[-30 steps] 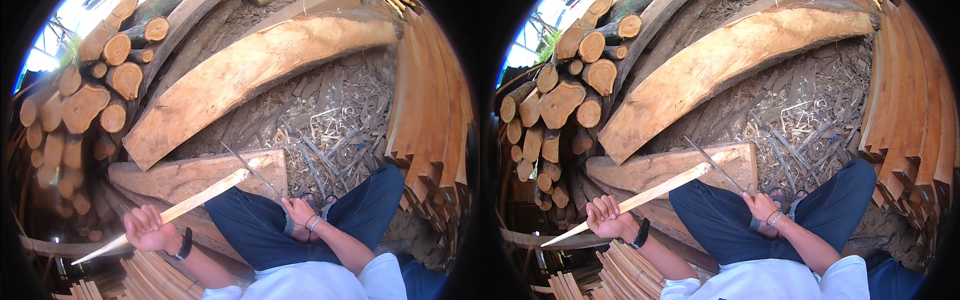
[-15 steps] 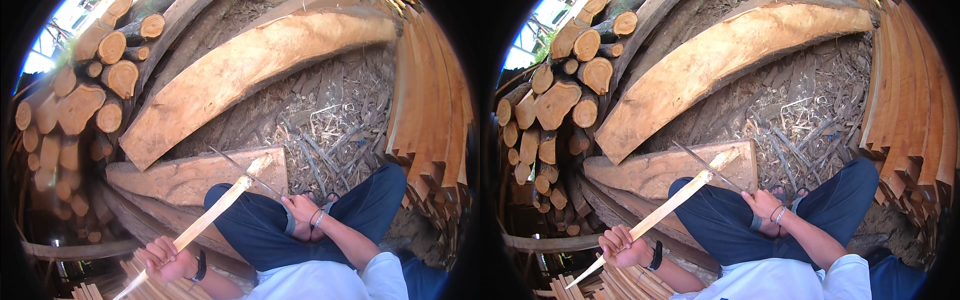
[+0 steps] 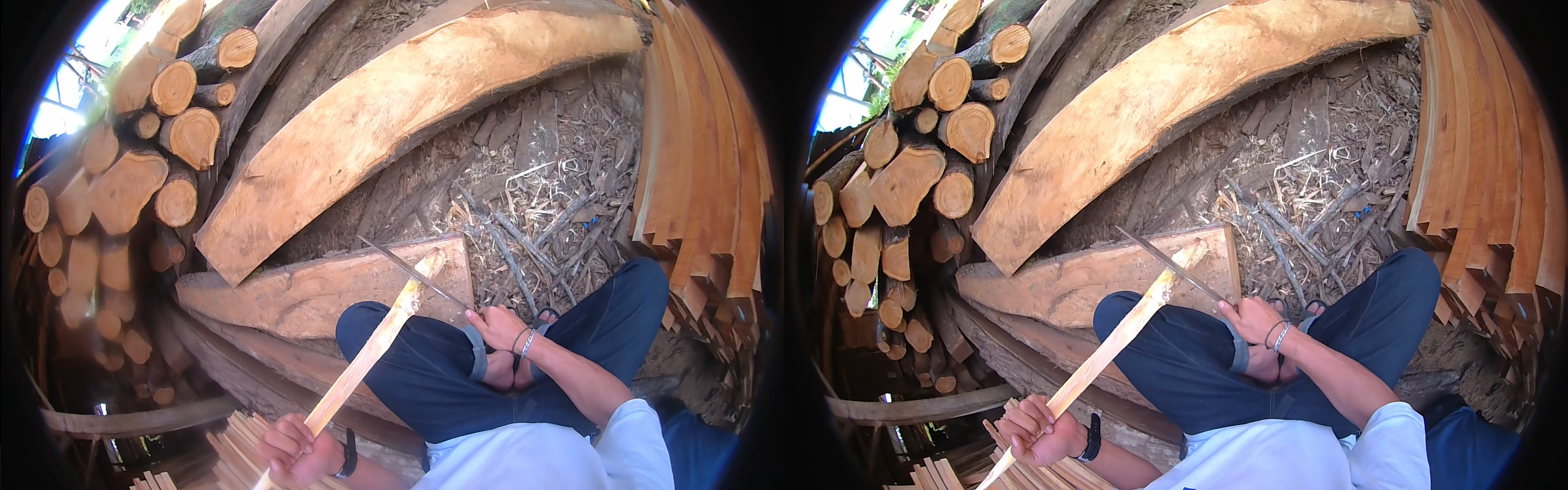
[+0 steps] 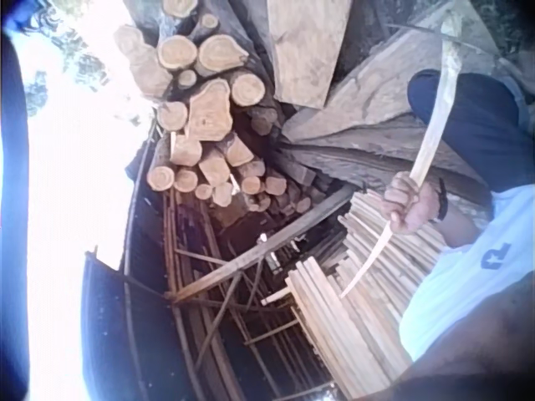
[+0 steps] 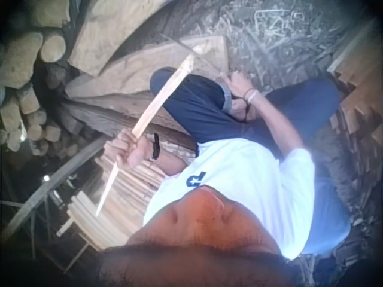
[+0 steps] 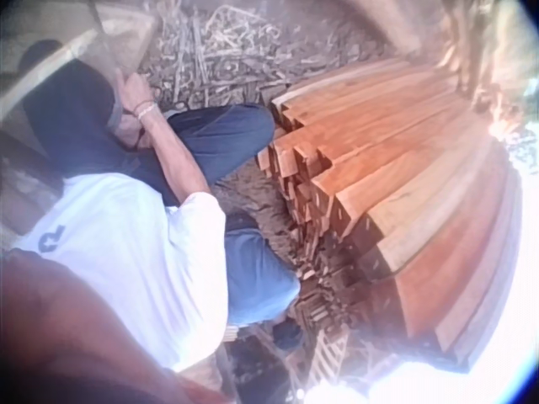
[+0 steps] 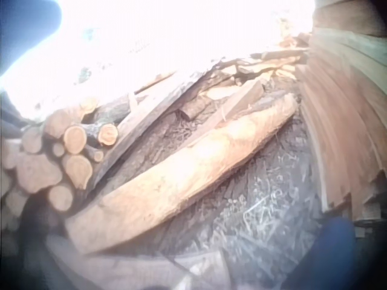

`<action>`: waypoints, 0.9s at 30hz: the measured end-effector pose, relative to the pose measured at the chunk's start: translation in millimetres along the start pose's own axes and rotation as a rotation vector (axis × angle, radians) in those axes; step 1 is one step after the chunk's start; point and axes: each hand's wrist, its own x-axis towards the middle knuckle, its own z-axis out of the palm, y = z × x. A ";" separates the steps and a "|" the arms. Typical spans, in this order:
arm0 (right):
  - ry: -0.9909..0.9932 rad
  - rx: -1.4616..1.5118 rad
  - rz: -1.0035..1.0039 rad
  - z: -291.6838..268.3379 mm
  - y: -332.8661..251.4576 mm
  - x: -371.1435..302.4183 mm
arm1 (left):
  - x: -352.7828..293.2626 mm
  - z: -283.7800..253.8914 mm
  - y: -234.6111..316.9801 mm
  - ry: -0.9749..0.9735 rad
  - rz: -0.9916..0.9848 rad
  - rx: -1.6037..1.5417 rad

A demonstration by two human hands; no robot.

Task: The person shaves a piece of wood using a handheld blade, removing thin layers of material.

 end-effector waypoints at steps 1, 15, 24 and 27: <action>0.014 0.004 -0.037 2.2 2.1 -0.5 | -0.8 2.8 0.4 -0.011 -0.001 -0.009; 0.006 0.089 -0.045 1.3 12.7 8.9 | -0.7 -2.3 0.3 -0.006 0.001 0.012; 0.017 0.087 -0.090 14.7 14.4 -1.2 | -5.8 -6.4 1.6 0.017 0.008 -0.026; -0.010 0.044 -0.021 9.3 10.7 4.3 | -5.9 -9.3 0.5 0.074 0.005 -0.013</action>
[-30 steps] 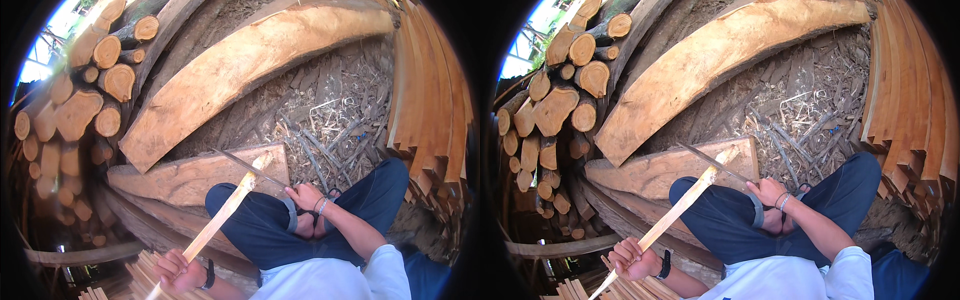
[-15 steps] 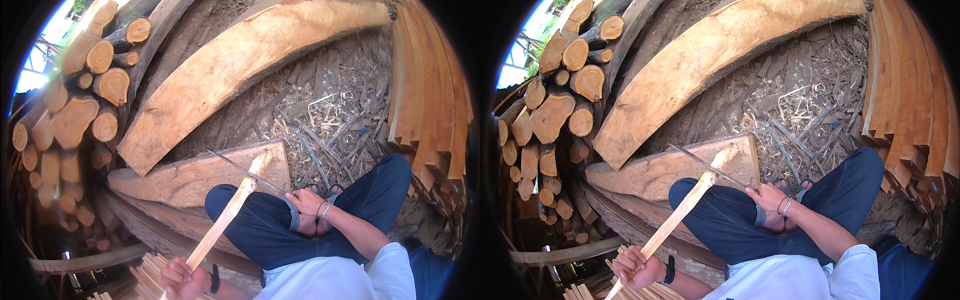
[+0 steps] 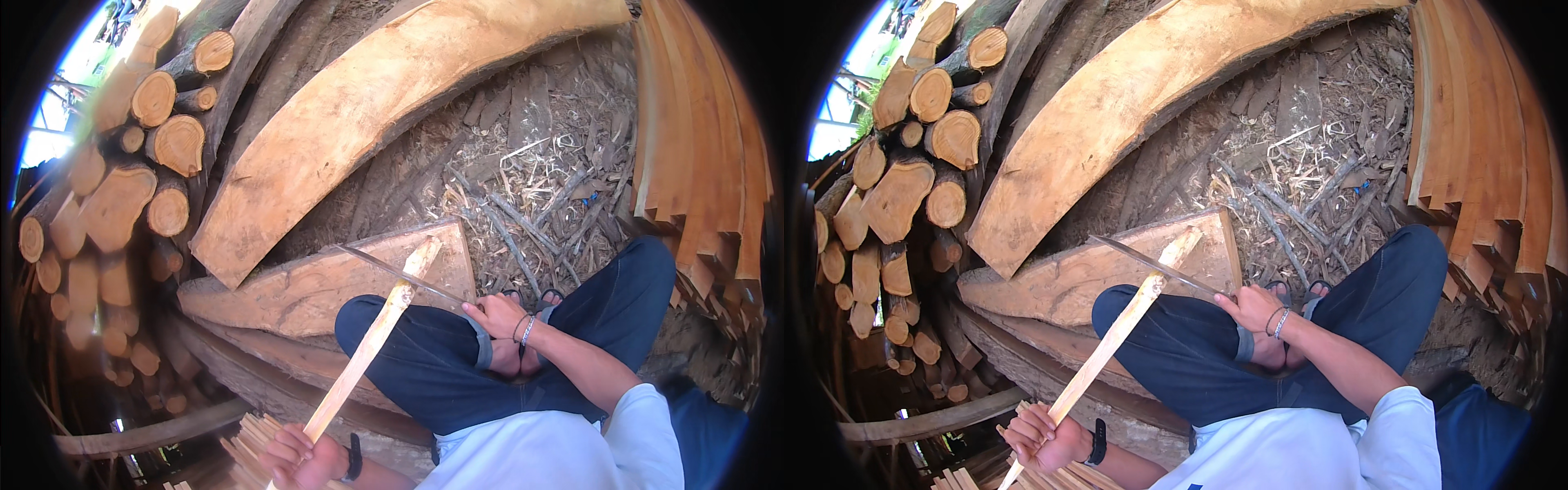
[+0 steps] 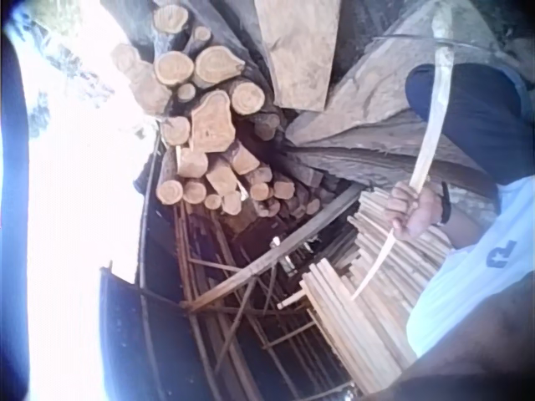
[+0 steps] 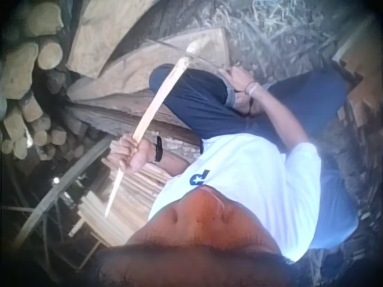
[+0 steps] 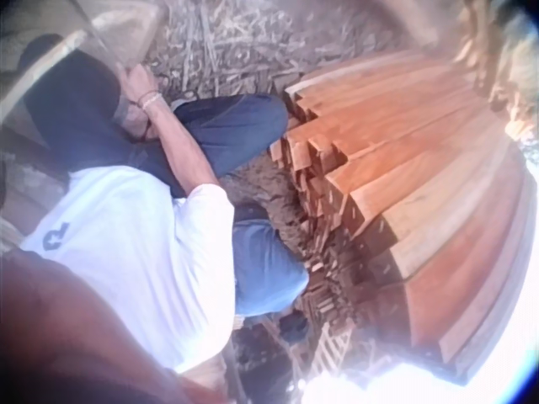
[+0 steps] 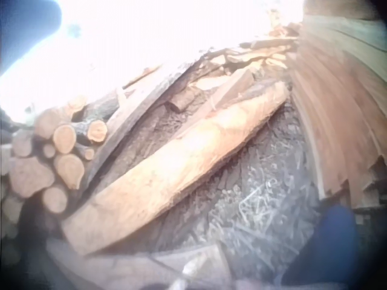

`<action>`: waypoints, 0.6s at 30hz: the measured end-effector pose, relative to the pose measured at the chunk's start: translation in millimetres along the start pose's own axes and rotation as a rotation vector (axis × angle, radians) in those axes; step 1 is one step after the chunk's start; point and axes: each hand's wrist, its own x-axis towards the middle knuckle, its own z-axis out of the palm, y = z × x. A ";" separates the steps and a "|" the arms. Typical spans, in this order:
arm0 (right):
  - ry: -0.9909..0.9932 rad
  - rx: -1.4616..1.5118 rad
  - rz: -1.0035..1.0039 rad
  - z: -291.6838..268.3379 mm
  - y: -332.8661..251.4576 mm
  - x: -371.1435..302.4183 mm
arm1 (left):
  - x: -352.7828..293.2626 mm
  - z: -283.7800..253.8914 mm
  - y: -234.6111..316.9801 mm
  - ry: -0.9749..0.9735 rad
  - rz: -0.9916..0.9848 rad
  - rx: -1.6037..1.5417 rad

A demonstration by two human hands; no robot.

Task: The person shaves a piece of wood using a handheld blade, removing thin layers of material.

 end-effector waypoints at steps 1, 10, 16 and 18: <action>-0.004 -0.005 0.013 0.7 -1.5 -2.3 | -0.1 -3.4 -0.6 0.042 0.005 0.022; -0.003 -0.066 0.016 -1.0 -0.6 -2.1 | -16.3 -12.7 5.3 0.103 0.063 0.073; -0.037 -0.023 -0.033 -3.8 -4.5 -9.7 | -8.7 -23.7 4.6 0.108 0.035 0.012; -0.010 -0.097 -0.001 -5.3 -1.8 -4.2 | -6.4 -21.6 3.4 0.059 0.008 -0.020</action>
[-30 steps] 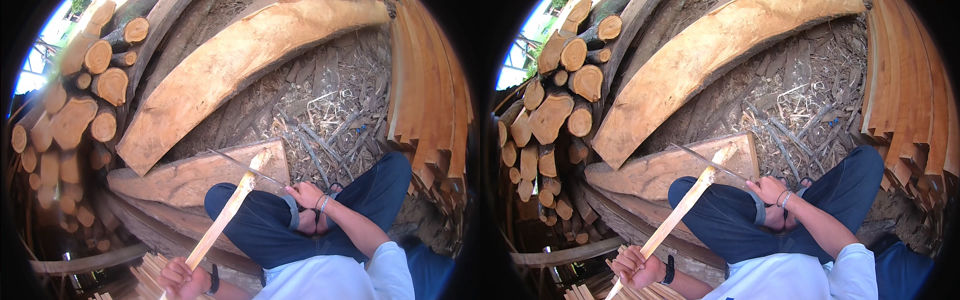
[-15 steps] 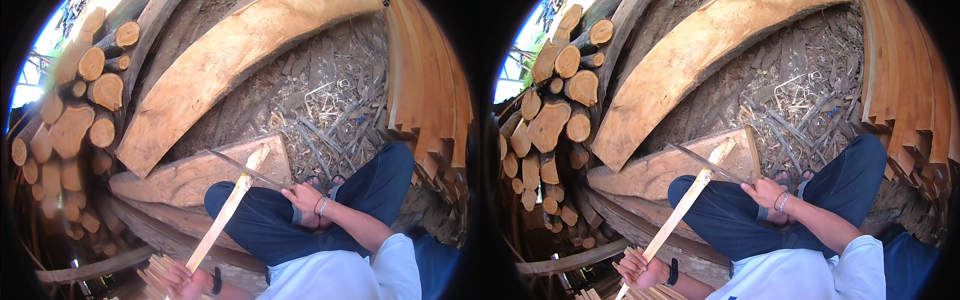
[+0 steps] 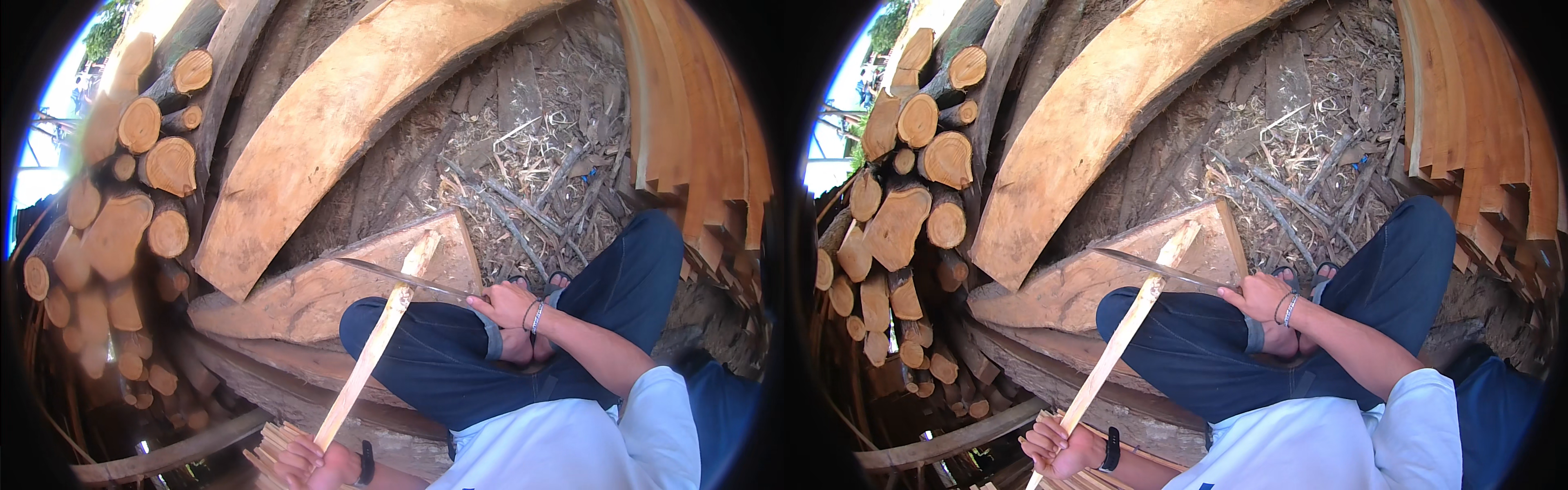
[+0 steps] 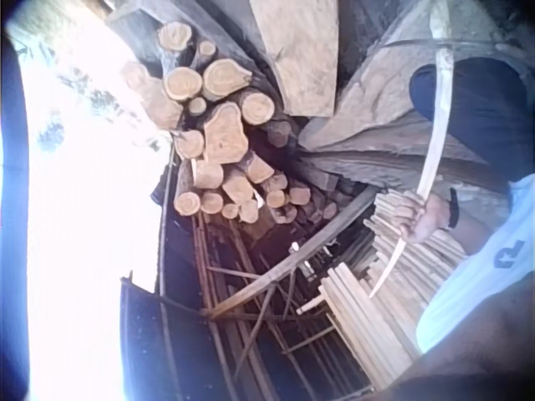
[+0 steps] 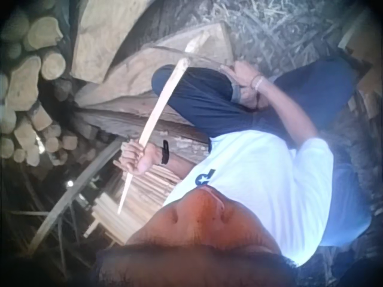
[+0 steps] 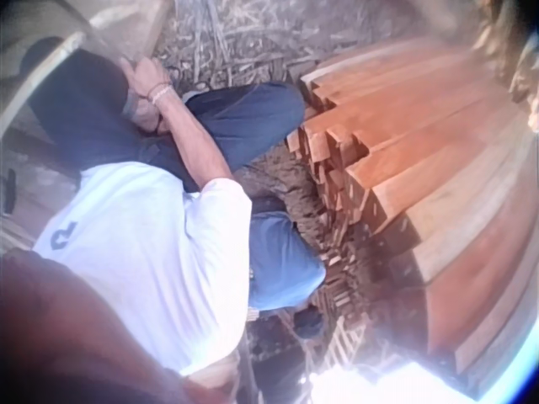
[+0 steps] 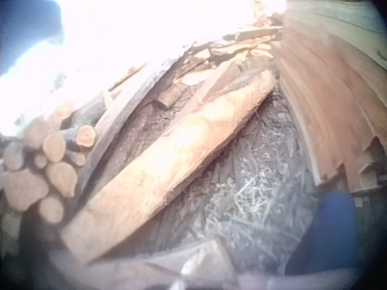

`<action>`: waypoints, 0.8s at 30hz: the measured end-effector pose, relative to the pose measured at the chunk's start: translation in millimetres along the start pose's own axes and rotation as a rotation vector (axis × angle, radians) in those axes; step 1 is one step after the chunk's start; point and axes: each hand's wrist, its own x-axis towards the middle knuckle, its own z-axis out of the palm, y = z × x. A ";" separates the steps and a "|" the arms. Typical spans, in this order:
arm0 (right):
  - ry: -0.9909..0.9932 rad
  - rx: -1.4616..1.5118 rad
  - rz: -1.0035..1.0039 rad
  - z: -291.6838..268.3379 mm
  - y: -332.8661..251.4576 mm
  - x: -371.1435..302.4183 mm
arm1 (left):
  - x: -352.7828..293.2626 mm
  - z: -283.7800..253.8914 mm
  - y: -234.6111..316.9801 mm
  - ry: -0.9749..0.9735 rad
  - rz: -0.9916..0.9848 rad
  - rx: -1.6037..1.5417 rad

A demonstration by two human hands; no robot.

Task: The person shaves a piece of wood using a handheld blade, removing thin layers of material.

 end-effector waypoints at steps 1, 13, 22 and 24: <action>0.005 -0.006 0.005 1.0 -0.5 0.1 | 1.1 -0.9 0.0 0.009 0.004 0.024; -0.031 0.107 -0.003 3.8 -10.3 -7.3 | 5.5 -6.0 -0.2 0.119 0.025 0.112; -0.118 0.325 0.050 7.7 -12.4 -22.7 | 8.5 21.3 -4.5 0.162 0.076 0.173; -0.187 0.360 0.095 6.3 -13.2 -28.3 | 10.3 20.9 -3.7 0.116 0.056 0.151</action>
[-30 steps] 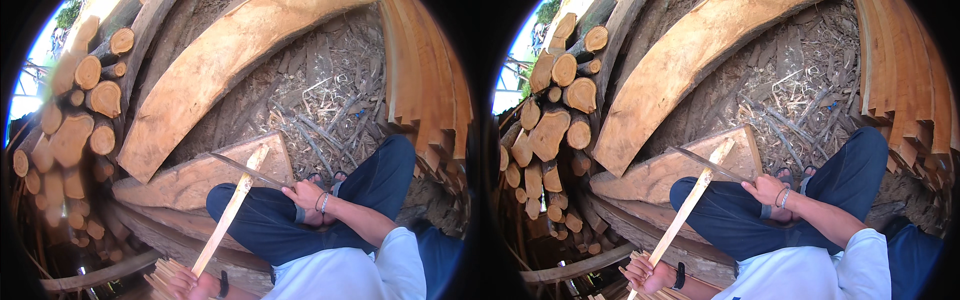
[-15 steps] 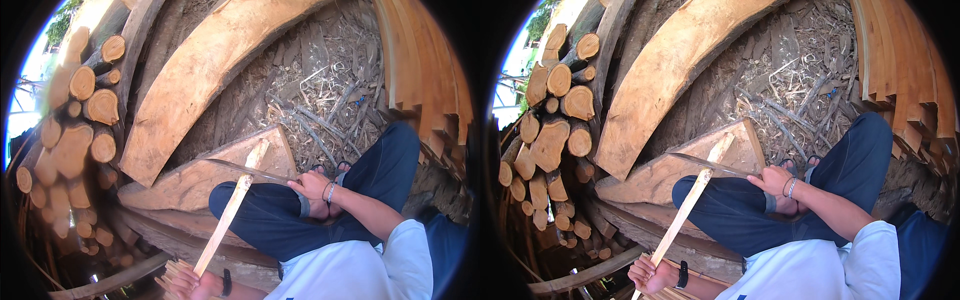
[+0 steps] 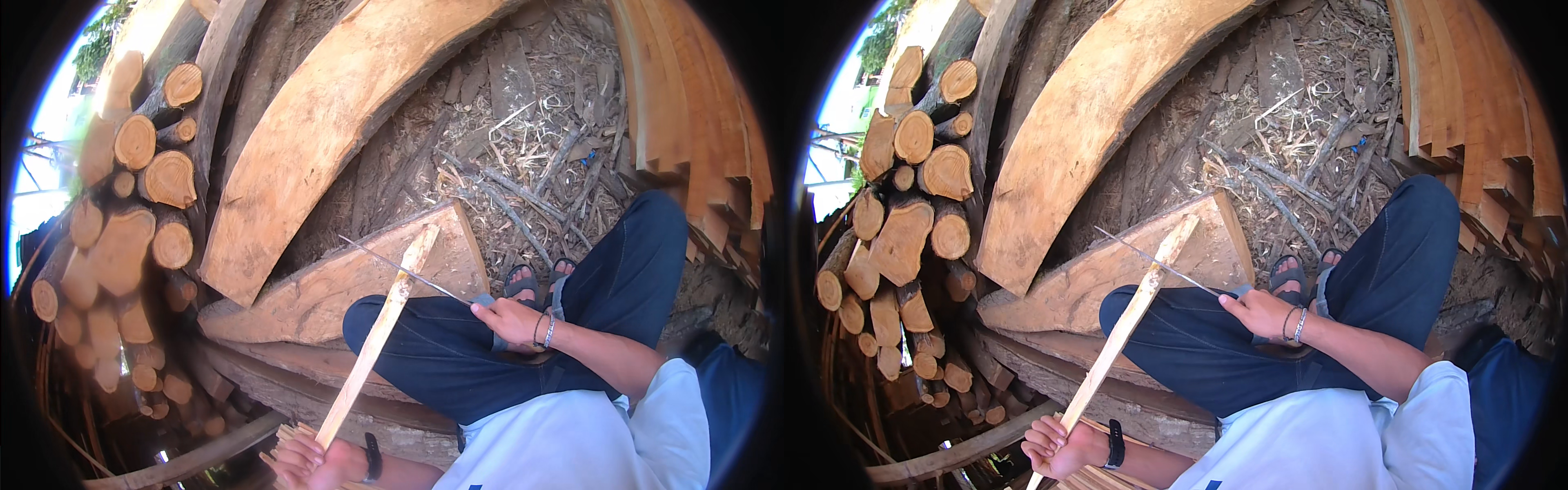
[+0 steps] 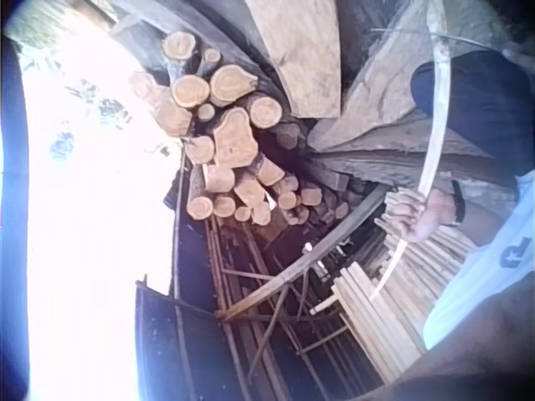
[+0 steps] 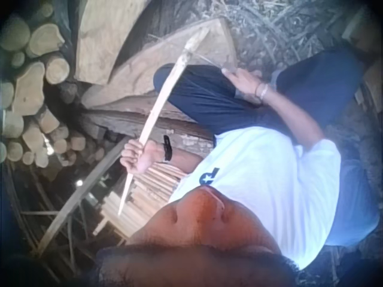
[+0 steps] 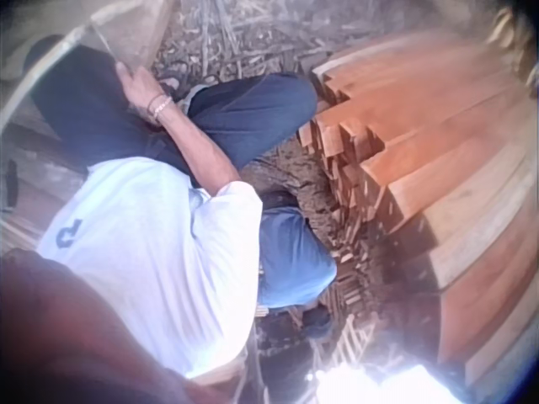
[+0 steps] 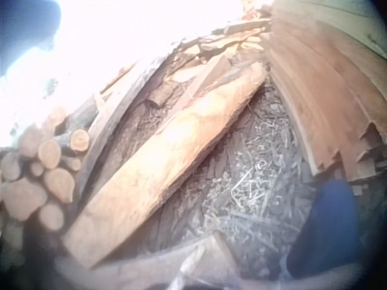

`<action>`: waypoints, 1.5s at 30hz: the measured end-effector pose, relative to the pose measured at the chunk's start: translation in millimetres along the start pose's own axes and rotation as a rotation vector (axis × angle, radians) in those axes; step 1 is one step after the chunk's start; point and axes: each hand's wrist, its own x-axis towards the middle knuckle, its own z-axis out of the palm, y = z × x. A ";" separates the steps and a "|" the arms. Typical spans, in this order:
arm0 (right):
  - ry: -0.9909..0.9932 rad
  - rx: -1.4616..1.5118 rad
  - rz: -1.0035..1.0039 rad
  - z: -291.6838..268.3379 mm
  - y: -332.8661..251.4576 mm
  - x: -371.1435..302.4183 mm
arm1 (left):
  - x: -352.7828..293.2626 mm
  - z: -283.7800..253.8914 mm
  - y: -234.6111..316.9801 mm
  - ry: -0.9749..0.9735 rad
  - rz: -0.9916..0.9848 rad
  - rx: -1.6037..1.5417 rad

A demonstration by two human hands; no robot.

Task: The person shaves a piece of wood using a handheld blade, removing thin layers of material.

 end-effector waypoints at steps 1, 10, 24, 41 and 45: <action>0.014 0.017 -0.003 -2.1 -1.4 -3.1 | -0.5 1.1 0.5 0.010 0.005 0.011; 0.039 0.000 0.025 0.7 -4.0 -14.0 | -5.9 11.4 1.2 0.058 0.025 0.037; 0.094 0.185 -0.027 18.7 -11.6 -19.3 | 28.1 40.4 -15.5 0.100 -0.001 0.044; -0.118 0.543 0.065 22.3 -6.7 -24.6 | 28.0 55.0 -76.5 -0.099 -0.052 -0.010; -0.114 0.513 0.039 23.8 -13.1 -30.2 | -7.1 37.4 -128.5 0.033 -0.136 0.041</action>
